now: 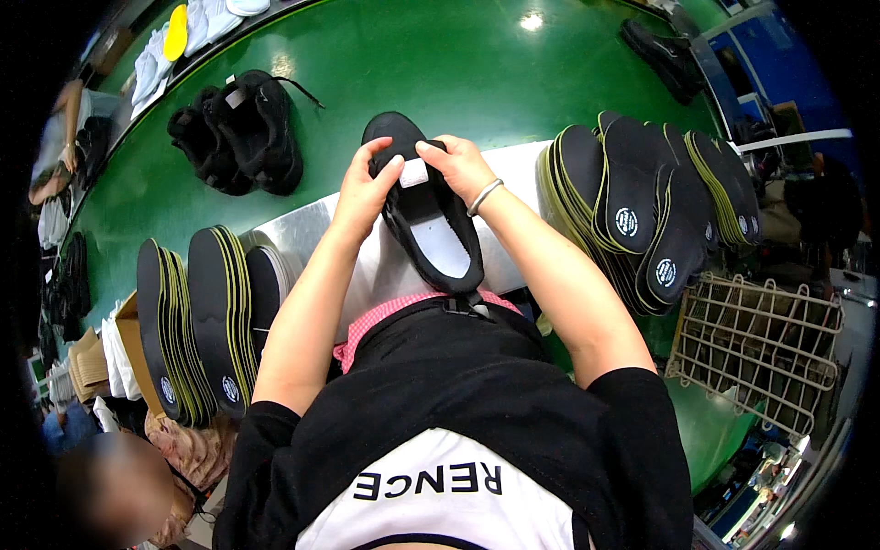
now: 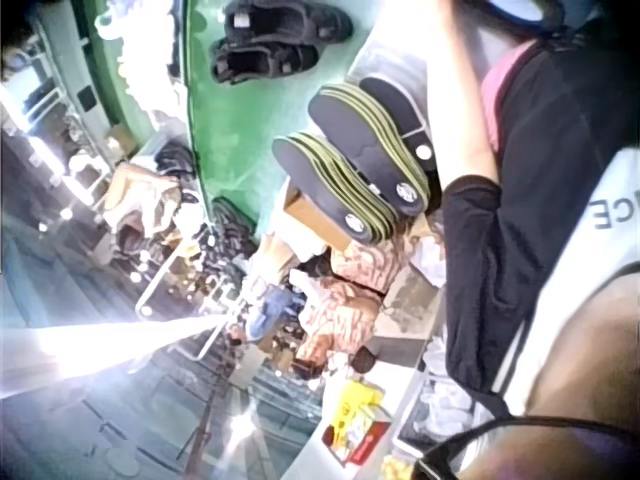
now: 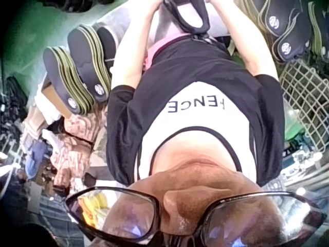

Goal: The person checks tags and insoles of shoes by hand, places them on a conveyor belt, and retrieves more insoles from a cart.

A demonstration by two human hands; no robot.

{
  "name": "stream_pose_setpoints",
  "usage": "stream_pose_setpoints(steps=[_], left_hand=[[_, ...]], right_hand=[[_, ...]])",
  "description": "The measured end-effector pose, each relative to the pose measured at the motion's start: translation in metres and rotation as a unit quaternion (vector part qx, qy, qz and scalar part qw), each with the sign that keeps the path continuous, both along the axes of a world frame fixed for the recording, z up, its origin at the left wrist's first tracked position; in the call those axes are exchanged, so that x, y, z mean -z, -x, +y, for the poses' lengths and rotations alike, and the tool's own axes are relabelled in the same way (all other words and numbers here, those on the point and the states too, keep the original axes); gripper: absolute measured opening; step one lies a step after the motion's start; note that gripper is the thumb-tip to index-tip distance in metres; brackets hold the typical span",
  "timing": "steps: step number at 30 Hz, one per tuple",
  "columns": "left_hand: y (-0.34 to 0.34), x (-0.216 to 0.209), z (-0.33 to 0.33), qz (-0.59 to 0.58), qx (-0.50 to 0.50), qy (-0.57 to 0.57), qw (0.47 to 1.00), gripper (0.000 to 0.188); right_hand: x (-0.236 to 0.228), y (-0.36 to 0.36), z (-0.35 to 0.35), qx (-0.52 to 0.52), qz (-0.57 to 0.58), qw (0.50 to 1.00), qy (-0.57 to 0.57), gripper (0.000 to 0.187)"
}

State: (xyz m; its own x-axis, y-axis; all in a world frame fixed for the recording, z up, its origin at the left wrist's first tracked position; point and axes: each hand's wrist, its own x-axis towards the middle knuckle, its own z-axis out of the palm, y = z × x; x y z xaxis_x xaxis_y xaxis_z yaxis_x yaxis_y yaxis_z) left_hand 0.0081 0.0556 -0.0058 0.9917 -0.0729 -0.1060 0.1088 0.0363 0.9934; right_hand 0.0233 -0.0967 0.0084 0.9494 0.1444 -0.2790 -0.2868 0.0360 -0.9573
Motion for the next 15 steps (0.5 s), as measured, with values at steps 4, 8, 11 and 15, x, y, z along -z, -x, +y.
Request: stream_pose_setpoints(steps=[4, 8, 11, 15], left_hand=[[-0.004, -0.004, -0.005, -0.059, 0.023, -0.059, 0.996, 0.041], [0.004, -0.012, -0.004, -0.041, 0.02, -0.04, 0.998, 0.037], [0.008, -0.008, -0.003, -0.045, 0.027, -0.017, 0.998, 0.035], [0.01, -0.006, -0.002, -0.061, 0.034, 0.013, 0.997, 0.03]], right_hand=[[0.013, -0.004, -0.008, 0.01, -0.092, 0.983, 0.159, 0.037], [-0.007, 0.009, -0.002, -0.056, -0.211, 0.933, 0.287, 0.025], [-0.006, 0.033, 0.002, 0.034, -0.247, 0.929, 0.272, 0.039], [-0.033, 0.089, -0.009, 0.054, -0.242, 0.915, 0.319, 0.045]])
